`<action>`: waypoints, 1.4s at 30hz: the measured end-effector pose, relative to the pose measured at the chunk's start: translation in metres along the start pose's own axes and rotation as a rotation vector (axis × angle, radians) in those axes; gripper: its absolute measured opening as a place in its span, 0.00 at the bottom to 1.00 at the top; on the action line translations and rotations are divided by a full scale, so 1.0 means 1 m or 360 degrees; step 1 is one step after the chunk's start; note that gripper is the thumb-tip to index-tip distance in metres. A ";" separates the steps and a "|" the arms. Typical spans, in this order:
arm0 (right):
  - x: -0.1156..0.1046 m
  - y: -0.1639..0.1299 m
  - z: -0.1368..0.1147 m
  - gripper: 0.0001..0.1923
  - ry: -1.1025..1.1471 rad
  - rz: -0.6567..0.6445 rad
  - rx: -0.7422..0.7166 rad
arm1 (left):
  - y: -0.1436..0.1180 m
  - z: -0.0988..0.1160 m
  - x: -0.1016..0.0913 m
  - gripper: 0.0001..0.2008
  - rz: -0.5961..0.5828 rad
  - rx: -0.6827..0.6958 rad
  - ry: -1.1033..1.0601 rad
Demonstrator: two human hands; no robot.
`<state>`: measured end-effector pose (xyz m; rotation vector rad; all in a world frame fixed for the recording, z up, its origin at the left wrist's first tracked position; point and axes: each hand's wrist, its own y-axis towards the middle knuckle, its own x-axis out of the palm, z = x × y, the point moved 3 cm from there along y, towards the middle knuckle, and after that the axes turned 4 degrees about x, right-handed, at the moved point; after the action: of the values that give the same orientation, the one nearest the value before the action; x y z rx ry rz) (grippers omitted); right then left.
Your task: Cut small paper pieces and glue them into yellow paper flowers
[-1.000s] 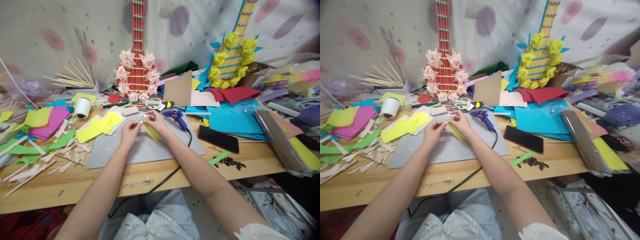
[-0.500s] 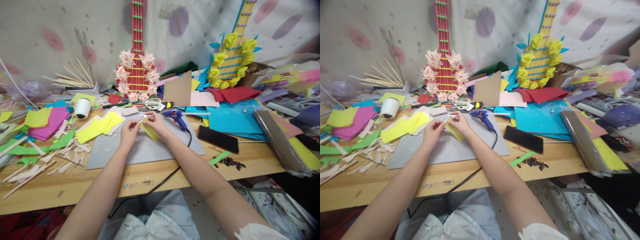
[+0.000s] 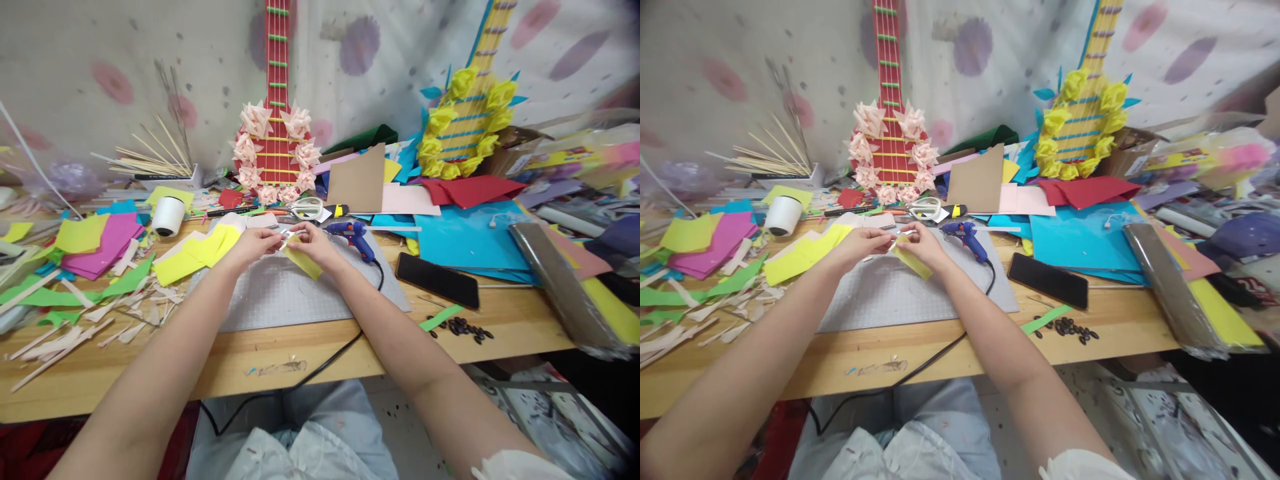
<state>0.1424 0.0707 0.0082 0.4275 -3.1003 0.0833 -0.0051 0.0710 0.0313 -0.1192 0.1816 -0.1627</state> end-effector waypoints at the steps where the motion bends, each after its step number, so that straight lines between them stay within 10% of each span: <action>1: -0.001 0.001 -0.001 0.18 -0.0021 0.0009 0.0008 | 0.001 0.004 -0.001 0.17 -0.0076 -0.0045 0.0033; 7: -0.007 0.006 -0.002 0.16 -0.0172 0.0038 0.0019 | 0.004 0.015 0.002 0.18 -0.0229 -0.0127 0.0197; 21: -0.009 0.021 -0.012 0.13 -0.0492 0.0087 -0.0039 | 0.010 0.014 0.000 0.22 0.0080 0.0151 0.0998; 42: -0.004 0.007 0.010 0.14 -0.0452 0.0005 -0.0059 | -0.008 -0.007 -0.005 0.19 0.0063 -0.0335 -0.0048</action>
<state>0.1443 0.0777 -0.0018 0.4719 -3.3737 -0.0384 -0.0127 0.0635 0.0268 -0.3271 0.1705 -0.1022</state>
